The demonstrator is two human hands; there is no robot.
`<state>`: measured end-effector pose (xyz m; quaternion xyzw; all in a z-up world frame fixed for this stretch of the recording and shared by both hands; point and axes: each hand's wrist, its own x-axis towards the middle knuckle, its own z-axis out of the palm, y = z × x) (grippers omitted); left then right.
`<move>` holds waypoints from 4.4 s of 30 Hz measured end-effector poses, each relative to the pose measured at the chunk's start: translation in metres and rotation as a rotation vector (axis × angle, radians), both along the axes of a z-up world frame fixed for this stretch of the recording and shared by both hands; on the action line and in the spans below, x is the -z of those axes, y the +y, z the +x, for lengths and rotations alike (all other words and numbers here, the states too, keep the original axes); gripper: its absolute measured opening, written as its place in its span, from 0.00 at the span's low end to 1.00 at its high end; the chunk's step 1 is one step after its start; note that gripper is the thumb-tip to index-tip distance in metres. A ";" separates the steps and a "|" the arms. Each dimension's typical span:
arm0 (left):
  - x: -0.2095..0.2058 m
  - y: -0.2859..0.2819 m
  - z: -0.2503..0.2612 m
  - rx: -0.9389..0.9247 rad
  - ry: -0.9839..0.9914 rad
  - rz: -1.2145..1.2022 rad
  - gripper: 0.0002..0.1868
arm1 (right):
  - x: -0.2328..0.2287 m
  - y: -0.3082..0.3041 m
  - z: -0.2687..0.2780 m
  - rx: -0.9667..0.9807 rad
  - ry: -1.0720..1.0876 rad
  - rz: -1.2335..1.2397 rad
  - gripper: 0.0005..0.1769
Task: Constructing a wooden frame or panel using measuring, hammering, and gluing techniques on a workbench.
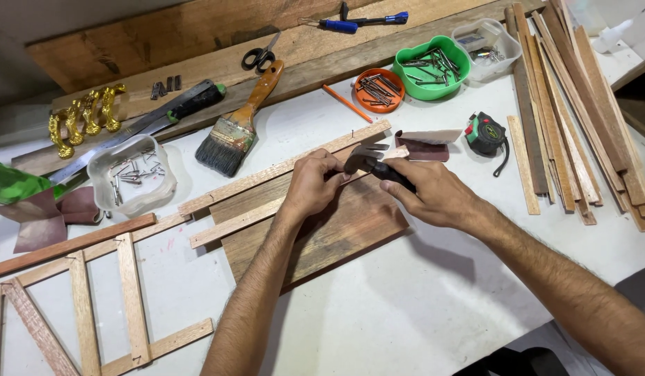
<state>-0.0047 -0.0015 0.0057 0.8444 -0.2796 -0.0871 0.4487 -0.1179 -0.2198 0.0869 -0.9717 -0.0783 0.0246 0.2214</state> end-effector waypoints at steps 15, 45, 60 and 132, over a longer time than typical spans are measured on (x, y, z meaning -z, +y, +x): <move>0.003 0.001 0.001 0.011 -0.040 -0.036 0.06 | -0.006 0.003 -0.004 0.041 0.064 0.081 0.25; -0.004 0.007 -0.007 0.006 -0.204 0.062 0.12 | -0.013 -0.036 -0.054 0.182 -0.096 0.193 0.24; 0.015 -0.007 -0.018 -0.120 -0.307 -0.011 0.07 | 0.006 -0.007 -0.013 0.105 -0.036 0.260 0.22; -0.004 0.043 -0.027 -0.054 -0.357 0.332 0.20 | -0.002 -0.035 -0.030 -0.089 -0.138 -0.043 0.14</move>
